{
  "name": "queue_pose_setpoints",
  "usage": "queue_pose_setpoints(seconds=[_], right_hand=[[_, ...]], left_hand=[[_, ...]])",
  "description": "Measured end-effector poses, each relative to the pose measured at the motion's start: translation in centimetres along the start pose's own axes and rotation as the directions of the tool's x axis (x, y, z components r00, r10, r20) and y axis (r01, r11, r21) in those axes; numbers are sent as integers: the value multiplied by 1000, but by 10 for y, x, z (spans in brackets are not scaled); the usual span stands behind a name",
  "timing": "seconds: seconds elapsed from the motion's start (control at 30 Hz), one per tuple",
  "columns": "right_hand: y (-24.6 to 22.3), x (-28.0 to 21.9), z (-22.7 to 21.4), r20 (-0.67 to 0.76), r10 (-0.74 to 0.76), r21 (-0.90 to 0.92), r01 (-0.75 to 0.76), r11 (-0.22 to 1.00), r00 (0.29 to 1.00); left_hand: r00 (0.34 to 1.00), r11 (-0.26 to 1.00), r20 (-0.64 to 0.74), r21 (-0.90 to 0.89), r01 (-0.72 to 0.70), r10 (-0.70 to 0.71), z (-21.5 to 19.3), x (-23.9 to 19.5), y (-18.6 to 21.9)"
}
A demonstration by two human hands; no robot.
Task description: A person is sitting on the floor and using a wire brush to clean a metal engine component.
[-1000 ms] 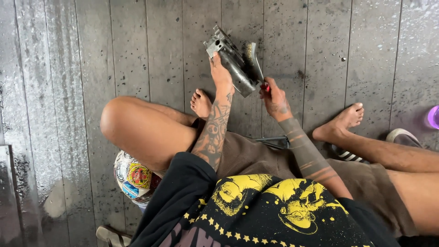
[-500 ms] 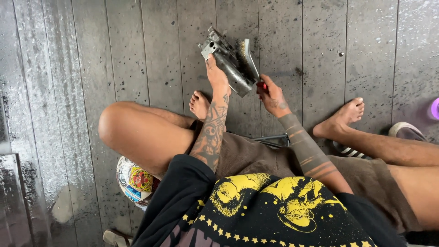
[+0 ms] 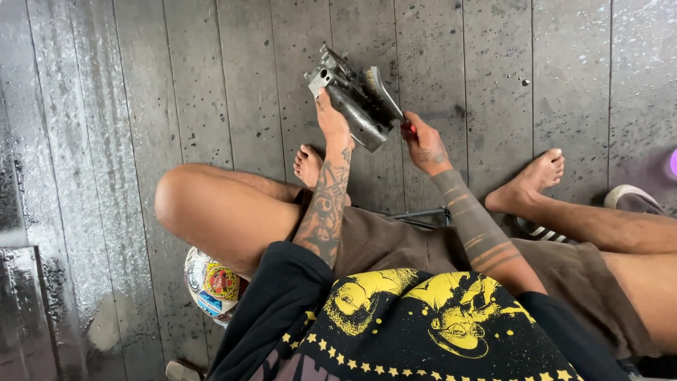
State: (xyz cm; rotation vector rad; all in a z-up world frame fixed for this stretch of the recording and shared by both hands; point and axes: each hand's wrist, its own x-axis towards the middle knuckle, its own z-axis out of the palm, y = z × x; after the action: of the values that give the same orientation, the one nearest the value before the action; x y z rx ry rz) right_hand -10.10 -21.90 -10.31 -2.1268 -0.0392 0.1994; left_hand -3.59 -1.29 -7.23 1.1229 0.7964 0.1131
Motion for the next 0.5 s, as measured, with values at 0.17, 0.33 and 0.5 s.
queue_pose_setpoints(seconds=[0.17,0.33,0.5], right_hand=[[1,-5,14,50,63,117,-69,991,997],[-6,0,3,48,12,-69,-9,998,999],[38,21,17,123,198,97,-210,973,972]], left_hand=[[1000,999,16,34,5,-6,-11,22,-14],[1000,1000,-9,-28,-13,13,-18,54,-44],[998,998,-3,9,62,-62,-22,45,-32]])
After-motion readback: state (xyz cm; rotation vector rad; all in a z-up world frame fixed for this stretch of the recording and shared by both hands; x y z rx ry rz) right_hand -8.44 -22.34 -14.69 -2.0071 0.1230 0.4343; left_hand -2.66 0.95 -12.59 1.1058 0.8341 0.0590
